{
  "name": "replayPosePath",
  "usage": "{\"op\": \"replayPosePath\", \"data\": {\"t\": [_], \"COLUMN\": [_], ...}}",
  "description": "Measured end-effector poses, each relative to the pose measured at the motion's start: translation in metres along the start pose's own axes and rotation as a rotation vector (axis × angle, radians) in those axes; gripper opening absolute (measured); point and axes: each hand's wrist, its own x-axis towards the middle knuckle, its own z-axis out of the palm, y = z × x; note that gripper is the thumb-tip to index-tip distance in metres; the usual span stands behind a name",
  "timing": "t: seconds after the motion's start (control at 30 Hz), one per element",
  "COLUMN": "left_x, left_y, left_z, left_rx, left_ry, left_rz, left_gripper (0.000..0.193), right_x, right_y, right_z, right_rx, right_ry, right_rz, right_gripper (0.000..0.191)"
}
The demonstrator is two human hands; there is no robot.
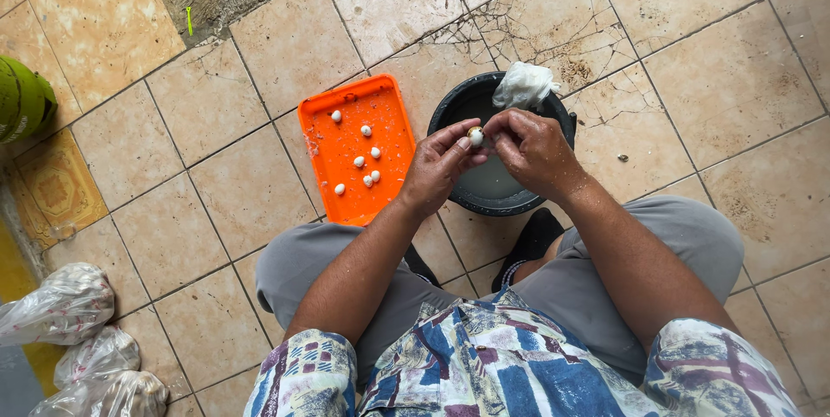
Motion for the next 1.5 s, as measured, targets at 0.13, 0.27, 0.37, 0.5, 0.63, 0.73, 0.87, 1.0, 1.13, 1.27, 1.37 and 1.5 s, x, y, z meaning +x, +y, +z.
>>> {"op": "replayPosePath", "data": {"t": [0.13, 0.27, 0.37, 0.5, 0.63, 0.73, 0.87, 1.0, 1.13, 1.27, 1.37, 1.5], "left_x": [0.000, -0.003, -0.003, -0.007, -0.008, -0.006, -0.005, -0.004, -0.002, -0.005, -0.011, -0.015], "left_y": [0.001, 0.004, 0.008, 0.008, 0.003, -0.001, -0.004, -0.004, -0.002, 0.000, 0.004, 0.009], "left_z": [-0.001, 0.004, 0.008, 0.012, 0.012, 0.010, 0.005, 0.001, 0.002, 0.010, 0.018, 0.026], "left_rx": [0.029, 0.220, 0.315, 0.406, 0.443, 0.312, 0.138, 0.035, 0.125, 0.291, 0.456, 0.515], "left_ry": [0.016, 0.019, 0.015, 0.026, 0.032, 0.003, -0.024, -0.008, 0.040, 0.043, 0.074, 0.094], "left_rz": [0.008, 0.080, 0.137, 0.182, 0.187, 0.143, 0.063, 0.033, 0.099, 0.218, 0.283, 0.350], "left_gripper": [0.038, 0.037, 0.034, 0.031, 0.031, 0.033, 0.037, 0.036, 0.034, 0.029, 0.026, 0.025], "right_x": [0.000, 0.001, 0.002, 0.001, -0.001, -0.003, -0.002, 0.000, -0.001, 0.000, -0.001, -0.003], "right_y": [-0.002, -0.003, -0.002, 0.000, 0.001, 0.001, 0.001, 0.000, -0.005, -0.008, -0.009, -0.007], "right_z": [-0.003, -0.003, -0.002, 0.000, 0.004, 0.006, 0.005, -0.001, -0.004, -0.002, 0.000, 0.001], "right_rx": [-0.021, -0.045, -0.065, -0.105, -0.149, -0.074, 0.076, 0.168, -0.012, -0.020, 0.037, 0.019], "right_ry": [0.006, -0.006, 0.002, 0.022, 0.047, 0.051, 0.016, -0.022, -0.040, -0.029, -0.034, -0.023], "right_rz": [-0.030, -0.072, -0.079, -0.148, -0.144, -0.057, 0.135, 0.121, 0.061, 0.013, 0.023, -0.001], "right_gripper": [0.010, 0.009, 0.009, 0.009, 0.009, 0.005, 0.006, 0.011, 0.013, 0.016, 0.018, 0.017]}}
